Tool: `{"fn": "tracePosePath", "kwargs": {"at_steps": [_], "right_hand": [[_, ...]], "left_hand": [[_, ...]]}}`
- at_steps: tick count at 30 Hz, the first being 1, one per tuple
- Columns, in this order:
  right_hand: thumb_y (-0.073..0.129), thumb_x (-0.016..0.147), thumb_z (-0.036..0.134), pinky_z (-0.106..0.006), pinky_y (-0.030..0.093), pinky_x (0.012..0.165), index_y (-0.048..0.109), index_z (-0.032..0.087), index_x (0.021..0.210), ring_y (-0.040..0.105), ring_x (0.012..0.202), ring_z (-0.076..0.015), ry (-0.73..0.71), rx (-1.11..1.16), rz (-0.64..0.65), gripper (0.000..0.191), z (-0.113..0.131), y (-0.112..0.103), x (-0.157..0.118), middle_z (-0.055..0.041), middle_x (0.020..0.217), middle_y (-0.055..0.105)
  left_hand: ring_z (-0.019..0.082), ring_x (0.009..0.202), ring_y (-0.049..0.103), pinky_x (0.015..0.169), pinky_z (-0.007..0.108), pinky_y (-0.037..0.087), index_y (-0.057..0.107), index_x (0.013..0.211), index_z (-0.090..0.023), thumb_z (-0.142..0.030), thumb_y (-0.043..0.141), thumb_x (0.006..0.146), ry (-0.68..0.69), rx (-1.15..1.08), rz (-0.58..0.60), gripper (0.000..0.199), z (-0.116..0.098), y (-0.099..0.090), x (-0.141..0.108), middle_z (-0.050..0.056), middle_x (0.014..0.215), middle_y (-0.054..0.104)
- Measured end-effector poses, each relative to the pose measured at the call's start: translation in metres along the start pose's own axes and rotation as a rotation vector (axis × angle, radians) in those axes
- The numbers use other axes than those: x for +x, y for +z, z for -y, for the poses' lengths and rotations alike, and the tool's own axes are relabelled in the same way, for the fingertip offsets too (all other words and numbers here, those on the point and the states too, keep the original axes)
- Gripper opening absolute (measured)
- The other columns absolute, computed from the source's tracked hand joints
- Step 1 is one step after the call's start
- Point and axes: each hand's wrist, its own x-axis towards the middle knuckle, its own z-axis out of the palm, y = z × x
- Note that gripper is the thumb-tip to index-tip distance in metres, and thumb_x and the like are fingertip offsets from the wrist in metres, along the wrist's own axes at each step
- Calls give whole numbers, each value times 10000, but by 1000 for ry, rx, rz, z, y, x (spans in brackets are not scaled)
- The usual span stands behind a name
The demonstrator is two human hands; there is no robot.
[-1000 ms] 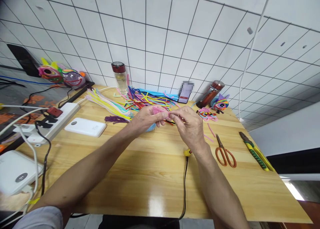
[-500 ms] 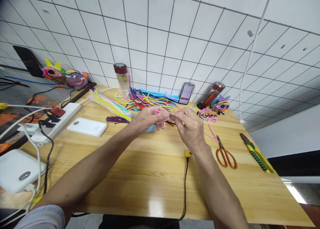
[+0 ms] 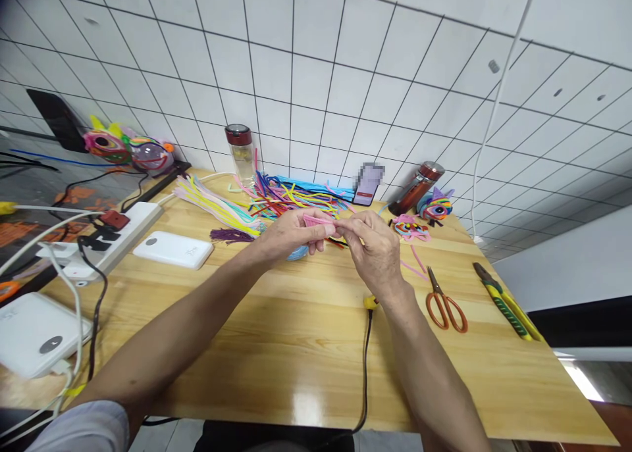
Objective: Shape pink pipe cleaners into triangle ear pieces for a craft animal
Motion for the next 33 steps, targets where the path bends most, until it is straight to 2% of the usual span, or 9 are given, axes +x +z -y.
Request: {"fn": "tracePosePath", "kwargs": {"at_steps": [7, 13, 19, 23, 29, 33], "right_hand": [[690, 1021, 129, -339, 523, 684, 820, 267, 1008, 702, 743, -191, 19, 0, -10, 191, 1, -1, 1, -21, 802, 775], [731, 981, 91, -307, 522, 631, 816, 264, 1008, 710, 777, -191, 51, 60, -20, 194, 6, -1, 2, -22, 810, 768], [716, 998, 145, -316, 521, 605, 816, 260, 974, 698, 753, -197, 63, -7, 9, 154, 6, -2, 1, -33, 798, 759], [694, 1002, 100, -307, 522, 626, 803, 249, 994, 690, 752, -182, 20, -9, 16, 184, 6, -3, 2, -25, 795, 753], [719, 1004, 145, -312, 506, 616, 804, 243, 967, 682, 745, -187, 33, -27, 15, 135, 6, -1, 1, -35, 797, 745], [719, 1011, 164, -338, 519, 658, 804, 251, 969, 699, 764, -201, 62, -58, 16, 129, 4, -1, 0, -31, 804, 763]], "left_hand": [[102, 589, 618, 533, 199, 475, 762, 962, -123, -516, 946, 734, -28, -8, 42, 491, -2, -3, 1, 3, 665, 683], [106, 568, 618, 534, 206, 496, 772, 925, -117, -558, 917, 754, -23, 30, 70, 495, -3, -4, 1, 14, 653, 687], [107, 565, 626, 548, 209, 509, 790, 980, -110, -523, 896, 791, -30, 65, 66, 467, -1, -5, 1, 21, 670, 702], [104, 576, 627, 556, 202, 507, 794, 986, -113, -518, 898, 789, -28, 66, 69, 463, -2, -5, 0, 21, 680, 704], [120, 583, 639, 545, 214, 506, 716, 811, -146, -502, 780, 874, 8, 31, 54, 367, 2, -4, 1, 25, 661, 675], [126, 570, 631, 546, 223, 504, 708, 817, -151, -481, 738, 905, 32, 60, 36, 342, 5, -3, 3, 33, 652, 687]]}}
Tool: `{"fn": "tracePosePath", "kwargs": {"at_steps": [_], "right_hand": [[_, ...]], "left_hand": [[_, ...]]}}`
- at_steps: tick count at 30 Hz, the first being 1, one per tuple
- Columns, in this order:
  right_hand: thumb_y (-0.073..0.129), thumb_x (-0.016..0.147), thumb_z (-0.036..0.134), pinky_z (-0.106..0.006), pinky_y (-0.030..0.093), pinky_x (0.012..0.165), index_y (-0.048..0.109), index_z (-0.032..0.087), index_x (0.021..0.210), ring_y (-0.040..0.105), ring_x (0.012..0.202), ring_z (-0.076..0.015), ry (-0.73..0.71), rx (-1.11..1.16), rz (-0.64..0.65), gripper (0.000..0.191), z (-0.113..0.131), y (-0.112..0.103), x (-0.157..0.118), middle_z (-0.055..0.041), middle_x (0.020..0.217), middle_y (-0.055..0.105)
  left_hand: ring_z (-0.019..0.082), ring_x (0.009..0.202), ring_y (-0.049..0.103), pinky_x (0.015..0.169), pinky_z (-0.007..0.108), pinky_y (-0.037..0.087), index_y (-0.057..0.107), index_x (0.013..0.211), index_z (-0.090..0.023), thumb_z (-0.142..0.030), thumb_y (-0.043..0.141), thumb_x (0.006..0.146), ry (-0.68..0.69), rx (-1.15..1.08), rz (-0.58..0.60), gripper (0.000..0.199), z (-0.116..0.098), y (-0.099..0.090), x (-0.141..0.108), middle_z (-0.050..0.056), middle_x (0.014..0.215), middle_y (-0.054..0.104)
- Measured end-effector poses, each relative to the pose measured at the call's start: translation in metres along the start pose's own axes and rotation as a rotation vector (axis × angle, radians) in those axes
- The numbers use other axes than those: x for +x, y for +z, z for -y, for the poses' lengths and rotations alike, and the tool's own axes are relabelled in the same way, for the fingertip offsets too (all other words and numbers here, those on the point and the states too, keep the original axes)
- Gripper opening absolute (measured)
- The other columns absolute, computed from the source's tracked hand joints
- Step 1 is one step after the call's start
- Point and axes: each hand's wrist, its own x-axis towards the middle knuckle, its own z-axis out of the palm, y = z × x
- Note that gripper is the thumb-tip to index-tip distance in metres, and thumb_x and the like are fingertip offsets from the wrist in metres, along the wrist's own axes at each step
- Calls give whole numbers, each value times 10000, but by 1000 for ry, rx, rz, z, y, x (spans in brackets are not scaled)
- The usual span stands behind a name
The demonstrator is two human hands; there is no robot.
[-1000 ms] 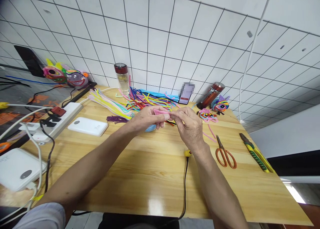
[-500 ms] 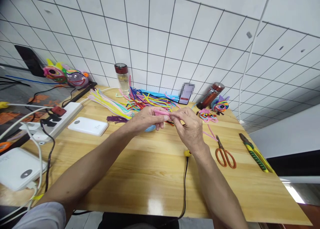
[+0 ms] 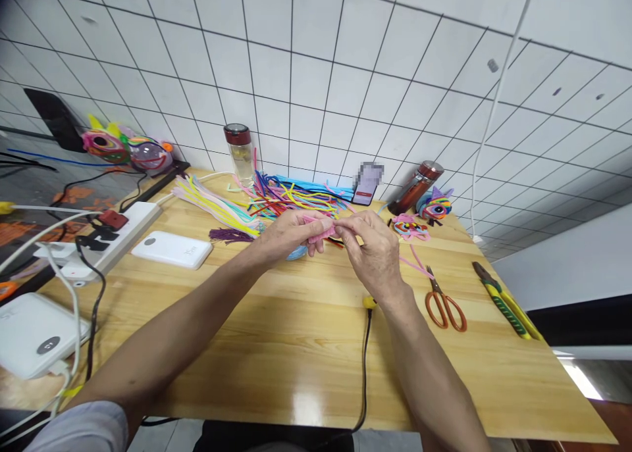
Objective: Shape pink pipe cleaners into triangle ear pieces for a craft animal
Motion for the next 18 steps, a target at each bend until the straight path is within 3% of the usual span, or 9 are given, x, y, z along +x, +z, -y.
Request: {"fn": "tracePosePath", "kwargs": {"at_steps": [9, 13, 18], "right_hand": [[753, 1000, 210, -343, 549, 697, 768, 244, 940, 693, 748, -197, 95, 4, -20, 71, 1, 1, -1, -25, 838, 760], [741, 1012, 257, -362, 569, 753, 746, 241, 1008, 722, 843, -222, 113, -31, -44, 17, -1, 0, -2, -52, 942, 787], [765, 995, 302, -457, 498, 903, 738, 255, 1041, 708, 949, -275, 27, -332, -274, 71, 2, -3, -3, -74, 1010, 778]], "left_hand": [[122, 589, 629, 571, 221, 484, 787, 908, -141, -477, 808, 834, 1, -1, -51, 345, -2, 2, 0, 22, 655, 689], [126, 634, 636, 600, 225, 493, 812, 949, -144, -469, 767, 870, 61, -14, -86, 338, -1, 2, 1, 31, 703, 708], [128, 641, 631, 602, 229, 496, 821, 983, -132, -457, 744, 895, 114, 16, -130, 346, -4, 6, -2, 39, 712, 714]]}}
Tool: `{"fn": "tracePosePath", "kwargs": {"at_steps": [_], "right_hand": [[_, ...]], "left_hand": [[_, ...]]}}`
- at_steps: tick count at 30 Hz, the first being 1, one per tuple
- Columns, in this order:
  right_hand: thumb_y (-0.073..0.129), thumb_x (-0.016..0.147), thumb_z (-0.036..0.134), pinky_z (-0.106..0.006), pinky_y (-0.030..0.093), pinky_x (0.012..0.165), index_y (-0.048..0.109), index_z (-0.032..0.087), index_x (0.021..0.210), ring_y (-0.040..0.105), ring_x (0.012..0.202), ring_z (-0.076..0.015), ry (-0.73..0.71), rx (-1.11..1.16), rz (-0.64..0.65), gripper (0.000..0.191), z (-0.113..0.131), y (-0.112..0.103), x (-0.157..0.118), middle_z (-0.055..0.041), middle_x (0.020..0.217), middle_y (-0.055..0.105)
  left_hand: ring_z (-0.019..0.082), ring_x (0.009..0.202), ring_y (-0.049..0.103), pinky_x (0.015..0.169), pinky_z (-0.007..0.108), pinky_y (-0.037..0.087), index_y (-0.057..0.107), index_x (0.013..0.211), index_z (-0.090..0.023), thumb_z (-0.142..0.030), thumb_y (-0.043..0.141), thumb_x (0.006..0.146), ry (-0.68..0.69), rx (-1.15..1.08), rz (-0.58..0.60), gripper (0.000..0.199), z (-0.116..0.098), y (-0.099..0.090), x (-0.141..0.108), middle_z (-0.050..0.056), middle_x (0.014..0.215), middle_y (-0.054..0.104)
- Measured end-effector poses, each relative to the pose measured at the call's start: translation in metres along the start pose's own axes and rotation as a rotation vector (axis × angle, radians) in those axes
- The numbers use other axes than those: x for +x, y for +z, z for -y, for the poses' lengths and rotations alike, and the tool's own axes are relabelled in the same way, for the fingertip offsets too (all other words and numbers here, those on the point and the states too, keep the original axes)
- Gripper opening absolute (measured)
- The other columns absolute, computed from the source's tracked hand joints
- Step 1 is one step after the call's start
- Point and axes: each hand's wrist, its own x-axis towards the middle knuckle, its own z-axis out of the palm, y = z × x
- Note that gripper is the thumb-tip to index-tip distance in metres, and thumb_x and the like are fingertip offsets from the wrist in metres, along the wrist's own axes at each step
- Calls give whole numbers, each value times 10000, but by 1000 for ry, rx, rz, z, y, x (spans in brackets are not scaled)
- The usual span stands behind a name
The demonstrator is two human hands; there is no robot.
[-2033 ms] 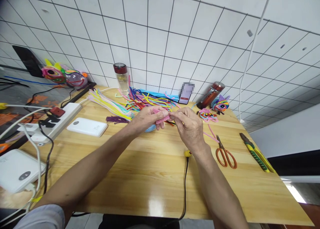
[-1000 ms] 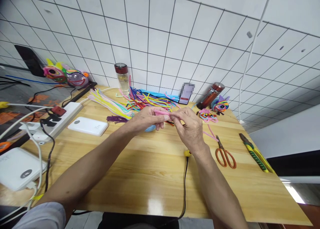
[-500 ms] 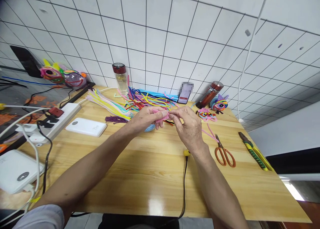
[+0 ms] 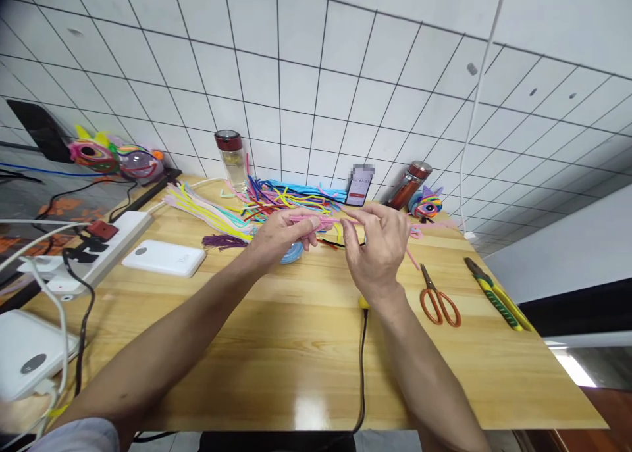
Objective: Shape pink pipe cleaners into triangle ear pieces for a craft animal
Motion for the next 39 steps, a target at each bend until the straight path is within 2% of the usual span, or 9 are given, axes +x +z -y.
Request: {"fn": "tracePosePath", "kwargs": {"at_steps": [2, 7, 13, 19, 24, 29, 35, 39], "right_hand": [[780, 977, 277, -466, 467, 909, 736, 265, 1039, 689, 936, -276, -9, -14, -36, 77, 2, -2, -1, -70, 1012, 766], [750, 975, 226, -476, 464, 918, 764, 279, 1071, 681, 990, -299, 19, 60, 57, 110, 4, 1, -2, -87, 1046, 757], [737, 967, 193, -447, 488, 849, 756, 274, 1017, 683, 943, -273, -39, 8, 68, 98, 4, 2, 0, -73, 995, 769], [727, 956, 173, -423, 474, 800, 745, 266, 952, 652, 860, -251, -20, 31, 61, 95, 5, 2, 0, -59, 928, 743], [716, 968, 159, -410, 503, 765, 737, 261, 951, 664, 831, -243, -26, 99, 38, 105, 5, 3, 0, -59, 898, 745], [699, 990, 166, -389, 535, 704, 734, 258, 952, 696, 808, -231, 8, 127, 72, 105, 6, 0, 2, -57, 873, 742], [700, 992, 159, -378, 557, 699, 750, 260, 961, 720, 815, -226, 26, 158, 75, 117, 9, -4, 4, -56, 874, 761], [697, 982, 142, -376, 559, 708, 759, 259, 960, 717, 804, -222, 25, 179, 73, 135, 12, -5, 5, -53, 874, 771]], "left_hand": [[126, 639, 631, 598, 228, 499, 826, 990, -132, -460, 741, 900, 22, 7, -14, 351, -3, 2, -2, 39, 720, 716], [118, 615, 613, 606, 230, 505, 839, 1011, -145, -456, 731, 915, 55, 33, -32, 344, -9, 5, -6, 25, 695, 711], [122, 623, 617, 607, 234, 503, 858, 1015, -166, -485, 766, 900, 52, 55, -44, 351, -9, 7, -7, 18, 699, 713], [113, 616, 615, 604, 223, 496, 877, 1000, -178, -427, 769, 899, 69, 68, -68, 290, -12, 11, -9, 4, 684, 695], [116, 660, 637, 626, 229, 512, 888, 1031, -191, -437, 754, 925, 100, 111, -95, 299, -10, 14, -10, 35, 825, 783], [129, 710, 644, 647, 229, 531, 890, 1117, -205, -433, 721, 968, 143, 173, -113, 321, -3, 15, -12, 41, 883, 801], [139, 687, 636, 644, 233, 520, 888, 1172, -238, -410, 701, 1012, 233, 324, -170, 300, 3, 14, -16, 19, 788, 780], [144, 749, 700, 706, 241, 559, 880, 1200, -229, -379, 695, 1016, 280, 369, -170, 301, 2, 14, -17, 46, 951, 853]]}}
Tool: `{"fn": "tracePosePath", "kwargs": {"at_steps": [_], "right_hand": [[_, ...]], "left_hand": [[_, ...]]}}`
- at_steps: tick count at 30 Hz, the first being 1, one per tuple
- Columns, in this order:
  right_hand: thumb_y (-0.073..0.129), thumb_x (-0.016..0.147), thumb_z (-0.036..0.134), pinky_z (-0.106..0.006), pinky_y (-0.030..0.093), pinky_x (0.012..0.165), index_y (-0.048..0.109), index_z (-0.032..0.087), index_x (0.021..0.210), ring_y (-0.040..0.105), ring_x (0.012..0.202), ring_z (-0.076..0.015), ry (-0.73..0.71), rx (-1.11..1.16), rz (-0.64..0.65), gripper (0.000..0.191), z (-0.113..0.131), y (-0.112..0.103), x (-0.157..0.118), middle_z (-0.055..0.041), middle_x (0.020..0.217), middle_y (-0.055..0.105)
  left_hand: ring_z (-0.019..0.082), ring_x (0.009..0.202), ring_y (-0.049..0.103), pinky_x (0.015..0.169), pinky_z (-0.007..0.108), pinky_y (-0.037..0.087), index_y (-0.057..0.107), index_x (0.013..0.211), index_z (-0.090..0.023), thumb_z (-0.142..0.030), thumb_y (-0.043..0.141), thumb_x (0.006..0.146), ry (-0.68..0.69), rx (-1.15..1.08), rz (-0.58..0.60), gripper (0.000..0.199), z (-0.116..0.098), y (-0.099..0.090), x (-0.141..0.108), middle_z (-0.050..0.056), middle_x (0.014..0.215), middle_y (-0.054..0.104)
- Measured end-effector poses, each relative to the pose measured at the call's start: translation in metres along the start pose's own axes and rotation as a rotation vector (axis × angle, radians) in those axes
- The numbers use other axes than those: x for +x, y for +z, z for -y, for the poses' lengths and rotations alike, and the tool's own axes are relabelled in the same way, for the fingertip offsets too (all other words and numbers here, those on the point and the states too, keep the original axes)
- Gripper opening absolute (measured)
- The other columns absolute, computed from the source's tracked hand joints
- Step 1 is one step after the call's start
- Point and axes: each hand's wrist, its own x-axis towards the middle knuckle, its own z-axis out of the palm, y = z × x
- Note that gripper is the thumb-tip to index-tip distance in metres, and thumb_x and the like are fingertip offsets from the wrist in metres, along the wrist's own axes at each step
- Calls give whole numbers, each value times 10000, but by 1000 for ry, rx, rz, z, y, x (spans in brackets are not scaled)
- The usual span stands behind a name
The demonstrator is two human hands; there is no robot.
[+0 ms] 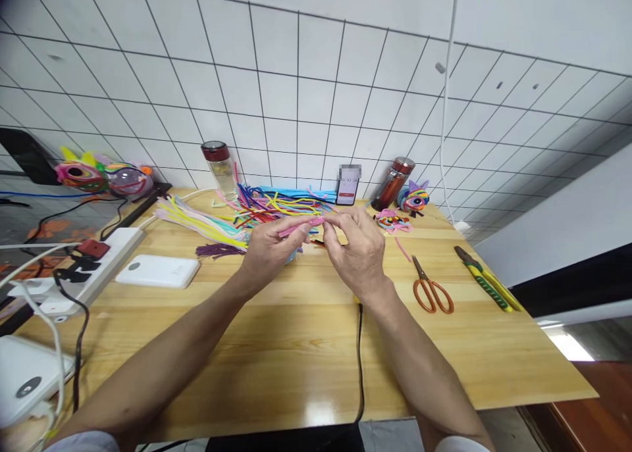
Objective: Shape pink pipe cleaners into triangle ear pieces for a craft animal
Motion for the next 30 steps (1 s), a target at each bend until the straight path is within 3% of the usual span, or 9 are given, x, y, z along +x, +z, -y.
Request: {"fn": "tracePosePath", "kwargs": {"at_steps": [12, 21, 30], "right_hand": [[675, 976, 141, -355, 529, 648, 727, 255, 882, 666, 695, -188, 100, 69, -30, 156, 11, -4, 3, -21, 786, 750], [708, 950, 191, -337, 529, 640, 731, 242, 829, 626, 634, -166, 314, 199, 27, 133, 17, -8, 2, 1, 736, 747], [736, 915, 257, -292, 561, 606, 772, 217, 858, 686, 609, -154, 580, 487, 19, 78, 22, -3, -2, -15, 743, 792]], "left_hand": [[194, 975, 841, 969, 323, 660, 870, 1184, -248, -291, 698, 1033, 282, 113, -70, 234, 5, 6, -4, 70, 1145, 876], [167, 1087, 843, 1037, 286, 661, 808, 1312, -224, -153, 672, 1047, 661, 237, -161, 306, 13, 9, -4, 67, 1188, 869], [184, 1060, 852, 1004, 302, 682, 815, 1249, -214, -192, 667, 1059, 644, 298, -197, 242, 15, 11, -8, 77, 1156, 874]]}}
